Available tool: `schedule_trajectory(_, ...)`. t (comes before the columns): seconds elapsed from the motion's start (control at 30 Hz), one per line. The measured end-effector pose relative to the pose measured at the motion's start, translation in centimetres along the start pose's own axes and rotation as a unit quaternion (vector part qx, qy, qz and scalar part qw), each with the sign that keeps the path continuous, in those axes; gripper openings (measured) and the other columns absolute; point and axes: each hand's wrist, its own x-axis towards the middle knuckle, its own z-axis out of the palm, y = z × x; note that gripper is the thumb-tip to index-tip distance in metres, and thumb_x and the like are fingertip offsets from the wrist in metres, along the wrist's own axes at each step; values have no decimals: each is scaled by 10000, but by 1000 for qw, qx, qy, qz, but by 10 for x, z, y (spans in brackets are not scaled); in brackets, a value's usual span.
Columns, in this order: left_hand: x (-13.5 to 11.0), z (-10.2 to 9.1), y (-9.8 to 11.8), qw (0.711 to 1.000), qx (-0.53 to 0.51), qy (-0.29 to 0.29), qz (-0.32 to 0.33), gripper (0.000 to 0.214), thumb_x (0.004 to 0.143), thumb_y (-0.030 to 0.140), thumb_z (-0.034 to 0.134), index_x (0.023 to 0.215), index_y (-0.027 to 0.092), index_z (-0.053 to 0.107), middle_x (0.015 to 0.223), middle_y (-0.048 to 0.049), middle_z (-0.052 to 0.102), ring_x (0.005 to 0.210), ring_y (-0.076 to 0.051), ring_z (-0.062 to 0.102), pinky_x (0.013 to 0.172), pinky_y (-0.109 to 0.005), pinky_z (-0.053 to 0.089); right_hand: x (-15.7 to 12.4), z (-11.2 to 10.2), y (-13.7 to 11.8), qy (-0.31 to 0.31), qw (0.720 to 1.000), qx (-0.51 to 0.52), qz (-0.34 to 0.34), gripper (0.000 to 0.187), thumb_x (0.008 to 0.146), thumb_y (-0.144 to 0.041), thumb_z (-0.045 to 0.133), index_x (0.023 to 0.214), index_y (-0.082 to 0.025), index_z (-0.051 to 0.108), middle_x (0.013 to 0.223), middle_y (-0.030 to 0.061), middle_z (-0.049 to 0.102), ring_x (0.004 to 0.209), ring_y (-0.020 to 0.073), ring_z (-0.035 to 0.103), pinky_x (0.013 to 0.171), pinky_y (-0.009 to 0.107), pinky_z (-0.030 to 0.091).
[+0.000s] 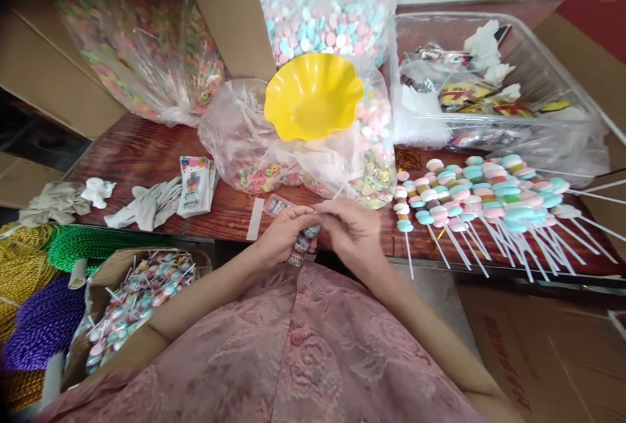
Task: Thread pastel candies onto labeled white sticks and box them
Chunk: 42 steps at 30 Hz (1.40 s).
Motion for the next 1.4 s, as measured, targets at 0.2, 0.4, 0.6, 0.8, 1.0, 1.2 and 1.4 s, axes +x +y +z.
schedule_trajectory(0.2, -4, -9, -1, 998, 14, 7, 55, 309, 724, 435, 723, 788, 139, 662, 637, 16, 608, 457, -60, 546, 456, -178, 446, -11, 21, 17, -29, 996, -68, -49, 207, 880, -148, 605, 964, -275, 747, 861, 29, 712, 782, 163, 665, 690, 315, 544)
schedule_trajectory(0.4, -12, -17, -2, 992, 85, 35, 85, 190, 762, 321, 625, 709, 140, 653, 611, 20, 567, 486, -55, 515, 476, -170, 423, -12, 20, 24, -78, 995, -54, -6, 233, 892, -172, 568, 965, -281, 760, 783, 20, 679, 709, 157, 632, 629, 304, 511)
schedule_trajectory(0.6, -11, -24, -11, 991, 84, 26, 100, 286, 758, 413, 673, 697, 135, 642, 611, 21, 547, 508, -51, 471, 503, -183, 416, -13, 23, 30, -106, 993, -42, 40, 212, 880, -204, 577, 976, -269, 754, 788, 18, 689, 714, 160, 636, 656, 310, 517)
schedule_trajectory(0.8, -9, -31, -10, 990, 92, 55, 96, 321, 743, 436, 703, 665, 136, 620, 590, 24, 547, 487, -59, 463, 468, -190, 366, -26, 33, 31, -24, 995, 12, 97, 432, 824, -175, 653, 1240, -259, 575, 736, -42, 644, 626, 119, 589, 622, 266, 501)
schedule_trajectory(1.0, -9, -31, -5, 979, 123, 58, 154, 277, 773, 375, 697, 646, 134, 645, 612, 8, 581, 551, -72, 472, 535, -200, 378, -31, 39, 26, 6, 975, 77, 208, 111, 780, -282, 723, 806, -205, 648, 720, -12, 648, 641, 123, 584, 613, 258, 492)
schedule_trajectory(1.2, -4, -32, -4, 967, 180, 36, 178, 275, 797, 366, 667, 649, 136, 637, 619, 2, 570, 569, -84, 471, 551, -213, 371, -18, 28, 33, -77, 939, 166, 291, 207, 724, -348, 754, 691, -184, 632, 614, -27, 589, 549, 98, 493, 541, 240, 406)
schedule_trajectory(1.4, -1, -38, 7, 932, 291, -64, 207, 299, 789, 314, 644, 564, 125, 588, 574, 10, 537, 570, -75, 463, 555, -205, 356, 1, 10, 38, -280, 904, 149, 288, 239, 756, -385, 726, 725, -183, 603, 608, -31, 569, 539, 100, 456, 528, 243, 349)
